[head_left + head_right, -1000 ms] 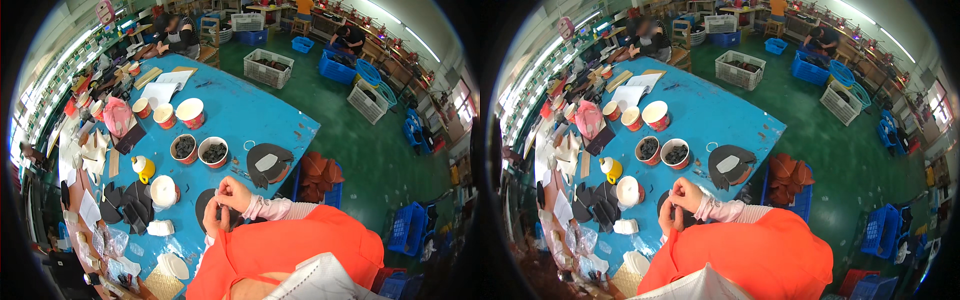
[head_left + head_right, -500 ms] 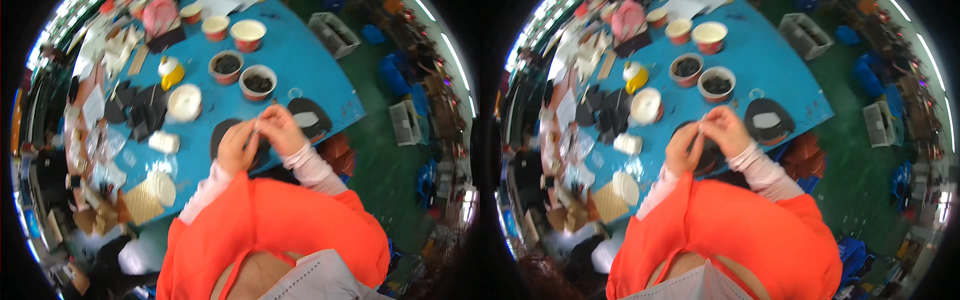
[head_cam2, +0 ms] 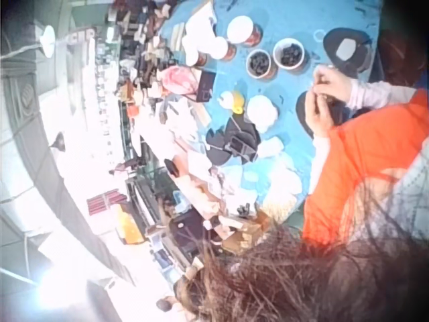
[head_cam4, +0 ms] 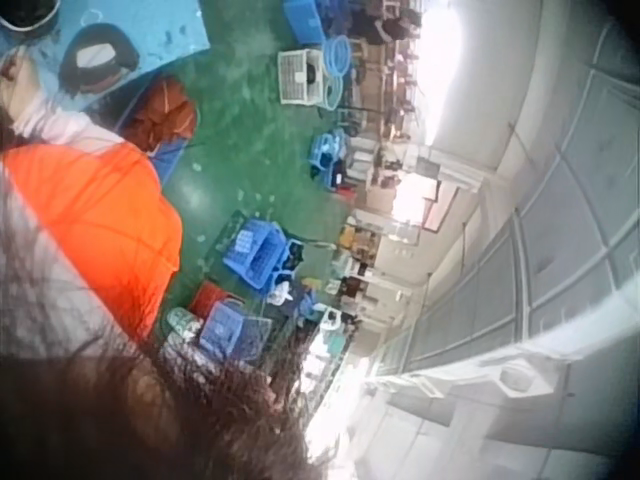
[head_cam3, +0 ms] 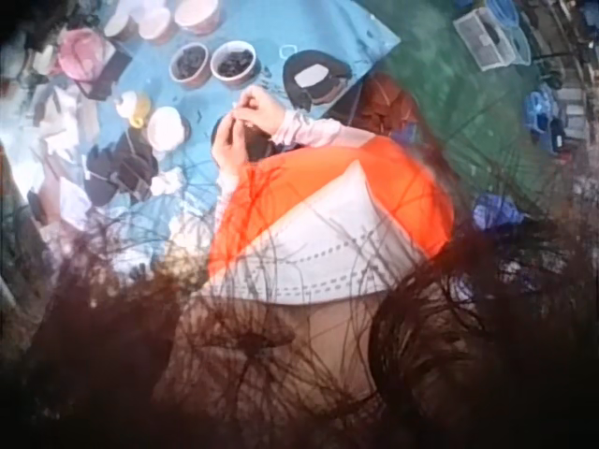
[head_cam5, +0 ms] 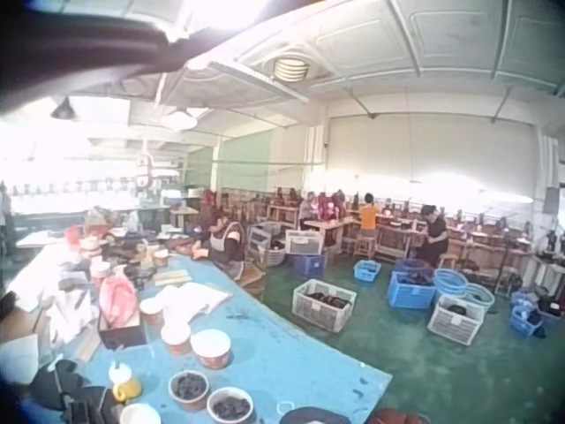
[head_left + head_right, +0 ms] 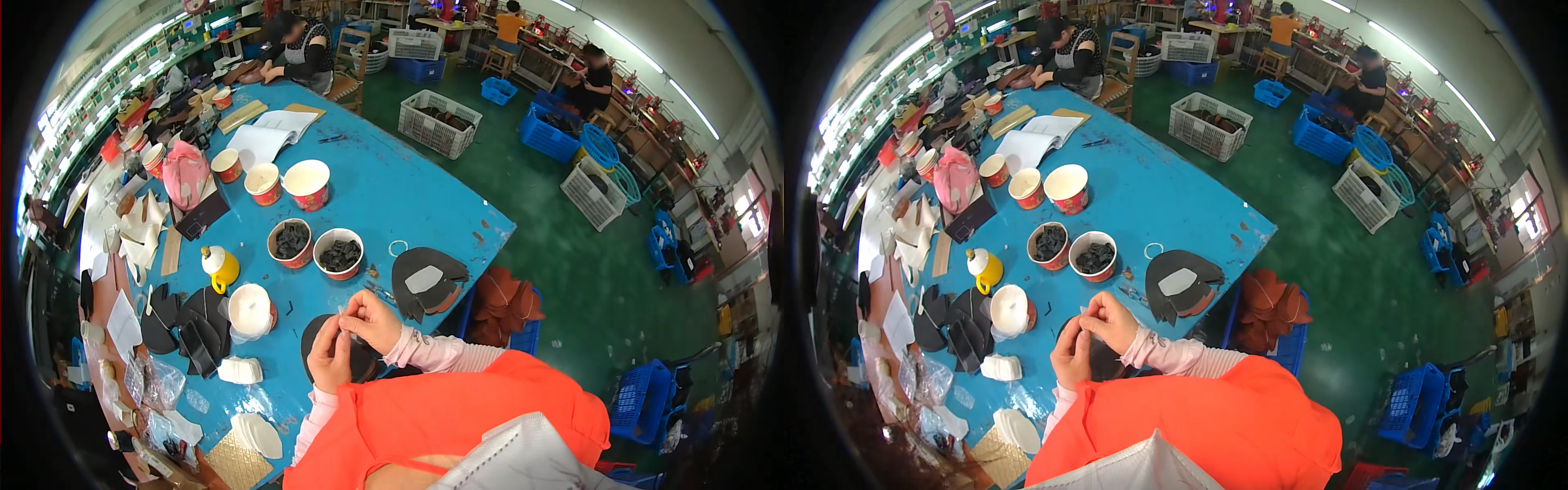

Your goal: Applying white reinforcement patches to black shoe upper components.

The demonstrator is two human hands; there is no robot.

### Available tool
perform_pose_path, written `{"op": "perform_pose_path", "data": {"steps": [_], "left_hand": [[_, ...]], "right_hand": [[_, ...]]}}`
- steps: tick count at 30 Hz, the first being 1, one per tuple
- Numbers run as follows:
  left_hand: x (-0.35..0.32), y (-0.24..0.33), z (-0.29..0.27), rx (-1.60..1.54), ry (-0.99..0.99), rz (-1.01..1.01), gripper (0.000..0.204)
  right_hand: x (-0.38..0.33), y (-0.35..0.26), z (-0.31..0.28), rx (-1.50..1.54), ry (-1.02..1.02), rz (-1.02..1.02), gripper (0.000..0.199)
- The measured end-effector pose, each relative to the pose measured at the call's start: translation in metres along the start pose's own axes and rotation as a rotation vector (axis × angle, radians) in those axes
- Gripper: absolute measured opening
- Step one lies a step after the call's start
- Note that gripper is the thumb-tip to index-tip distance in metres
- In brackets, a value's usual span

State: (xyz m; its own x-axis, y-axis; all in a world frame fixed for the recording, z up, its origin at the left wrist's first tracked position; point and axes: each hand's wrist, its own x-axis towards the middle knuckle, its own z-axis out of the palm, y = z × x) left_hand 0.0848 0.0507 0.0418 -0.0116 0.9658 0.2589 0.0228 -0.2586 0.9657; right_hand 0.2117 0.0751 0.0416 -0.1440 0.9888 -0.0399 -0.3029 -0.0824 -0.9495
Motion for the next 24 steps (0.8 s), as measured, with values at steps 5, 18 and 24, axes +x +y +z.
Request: {"op": "perform_pose_path", "data": {"steps": [5, 18, 24], "left_hand": [[0.002, 0.006, -0.011, 0.027, -0.006, -0.149, 0.023], [0.005, 0.007, -0.003, -0.425, 0.133, -0.312, 0.011], [-0.002, 0.006, -0.004, -0.362, 0.038, -0.150, 0.011]], "right_hand": [[0.000, 0.000, 0.008, 0.085, -0.069, -0.045, 0.019], [0.006, -0.009, -0.004, 0.318, -0.114, 0.113, 0.016], [0.002, -0.008, -0.004, 0.247, -0.141, 0.135, 0.016]]}}
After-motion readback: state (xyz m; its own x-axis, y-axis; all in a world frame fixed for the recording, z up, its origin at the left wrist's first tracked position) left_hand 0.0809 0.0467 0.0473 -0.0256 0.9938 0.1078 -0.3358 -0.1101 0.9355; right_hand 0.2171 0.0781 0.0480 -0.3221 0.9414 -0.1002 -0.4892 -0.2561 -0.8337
